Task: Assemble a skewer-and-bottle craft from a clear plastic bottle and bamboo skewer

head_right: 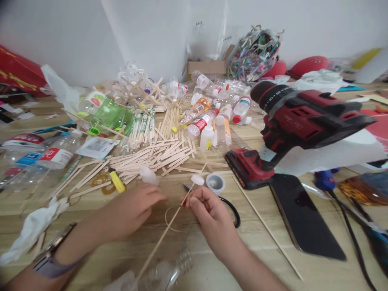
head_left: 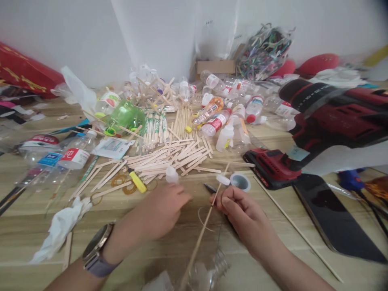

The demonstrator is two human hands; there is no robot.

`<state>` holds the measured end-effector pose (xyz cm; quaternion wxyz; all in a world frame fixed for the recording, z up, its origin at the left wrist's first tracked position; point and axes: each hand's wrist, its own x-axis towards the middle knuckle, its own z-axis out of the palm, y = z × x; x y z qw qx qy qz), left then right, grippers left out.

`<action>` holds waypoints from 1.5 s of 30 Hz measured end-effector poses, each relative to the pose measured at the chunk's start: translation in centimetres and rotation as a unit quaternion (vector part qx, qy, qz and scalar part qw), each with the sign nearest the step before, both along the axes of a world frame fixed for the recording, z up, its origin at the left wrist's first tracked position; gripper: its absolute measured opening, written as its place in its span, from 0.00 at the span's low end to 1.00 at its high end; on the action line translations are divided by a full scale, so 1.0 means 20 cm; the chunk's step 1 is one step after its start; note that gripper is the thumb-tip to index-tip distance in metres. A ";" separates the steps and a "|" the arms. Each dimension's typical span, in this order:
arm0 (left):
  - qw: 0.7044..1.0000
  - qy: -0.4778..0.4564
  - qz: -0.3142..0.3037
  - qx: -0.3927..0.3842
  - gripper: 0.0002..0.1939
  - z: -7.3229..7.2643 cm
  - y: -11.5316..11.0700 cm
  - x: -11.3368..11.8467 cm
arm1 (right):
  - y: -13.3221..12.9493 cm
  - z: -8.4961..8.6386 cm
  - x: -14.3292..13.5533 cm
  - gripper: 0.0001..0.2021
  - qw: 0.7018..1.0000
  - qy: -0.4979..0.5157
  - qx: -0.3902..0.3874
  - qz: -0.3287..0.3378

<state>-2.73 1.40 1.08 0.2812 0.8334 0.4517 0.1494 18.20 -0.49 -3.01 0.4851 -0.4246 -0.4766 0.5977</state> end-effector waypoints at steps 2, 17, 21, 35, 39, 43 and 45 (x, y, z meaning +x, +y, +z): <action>0.996 -0.012 0.082 -0.022 0.16 0.01 0.00 0.02 | 0.00 -0.01 0.00 0.14 1.000 -0.001 -0.020 0.000; 0.881 -0.195 0.175 -0.394 0.11 -0.07 -0.03 0.16 | 0.00 0.02 -0.01 0.16 0.989 -0.148 0.015 0.024; 0.793 -0.285 0.207 -0.497 0.10 -0.08 -0.01 0.15 | 0.00 0.03 0.00 0.17 0.984 -0.172 0.026 0.039; 0.720 -0.303 0.223 -0.583 0.09 -0.05 -0.01 0.15 | -0.03 0.03 0.00 0.14 0.947 -0.291 0.125 0.054; 0.740 -0.289 0.234 -0.561 0.05 -0.04 -0.02 0.16 | -0.03 0.04 0.01 0.13 0.939 -0.302 0.158 0.053; 0.757 -0.297 0.233 -0.533 0.04 -0.06 -0.03 0.16 | -0.03 0.06 0.01 0.11 0.924 -0.329 0.190 0.049; 0.768 -0.298 0.233 -0.517 0.04 -0.06 -0.03 0.16 | -0.03 0.06 0.00 0.10 0.920 -0.337 0.193 0.048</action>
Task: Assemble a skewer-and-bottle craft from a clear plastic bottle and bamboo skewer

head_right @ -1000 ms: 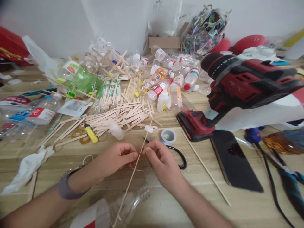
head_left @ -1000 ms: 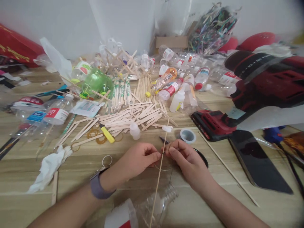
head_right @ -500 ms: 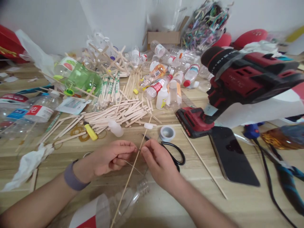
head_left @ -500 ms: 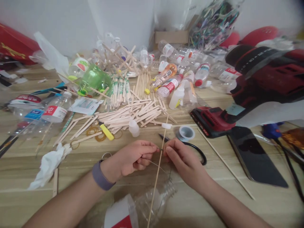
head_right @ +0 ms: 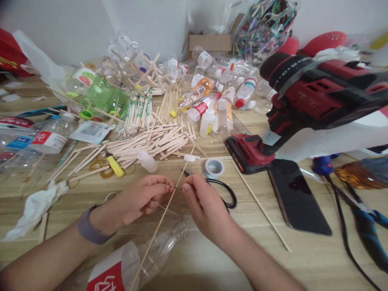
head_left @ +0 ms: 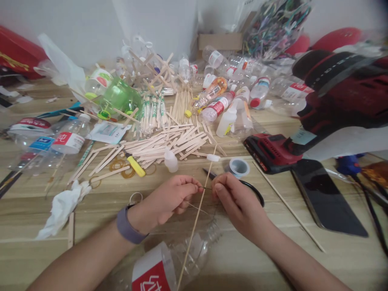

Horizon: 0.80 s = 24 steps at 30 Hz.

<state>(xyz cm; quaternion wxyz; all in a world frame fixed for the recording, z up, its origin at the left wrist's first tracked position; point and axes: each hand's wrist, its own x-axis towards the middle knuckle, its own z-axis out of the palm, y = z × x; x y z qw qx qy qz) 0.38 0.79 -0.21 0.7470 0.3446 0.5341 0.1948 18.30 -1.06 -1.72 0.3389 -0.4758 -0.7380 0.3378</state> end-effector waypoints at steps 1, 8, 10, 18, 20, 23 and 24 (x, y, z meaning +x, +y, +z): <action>1.000 0.003 0.000 0.004 0.03 0.00 0.00 0.00 | 0.00 0.00 0.00 0.10 1.000 -0.002 0.000 0.000; 1.000 0.020 -0.003 0.006 0.04 0.02 0.01 0.00 | 0.00 -0.01 0.00 0.11 1.000 0.008 -0.006 -0.009; 0.999 0.028 -0.010 0.013 0.05 0.01 0.00 0.00 | 0.01 -0.01 0.01 0.12 0.998 0.036 -0.037 -0.020; 0.977 0.126 -0.065 0.160 0.07 0.03 -0.03 0.02 | 0.02 -0.01 0.03 0.11 0.976 0.178 -0.118 -0.044; 0.952 0.178 -0.091 0.233 0.06 0.04 -0.03 0.02 | 0.01 -0.01 0.02 0.09 0.984 0.143 -0.093 -0.060; 0.906 0.252 -0.123 0.318 0.06 0.05 -0.06 0.02 | 0.00 -0.01 0.01 0.09 0.987 0.129 -0.060 -0.072; 0.889 0.276 -0.127 0.343 0.06 0.05 -0.07 0.02 | 0.00 -0.01 0.01 0.10 0.987 0.128 -0.053 -0.075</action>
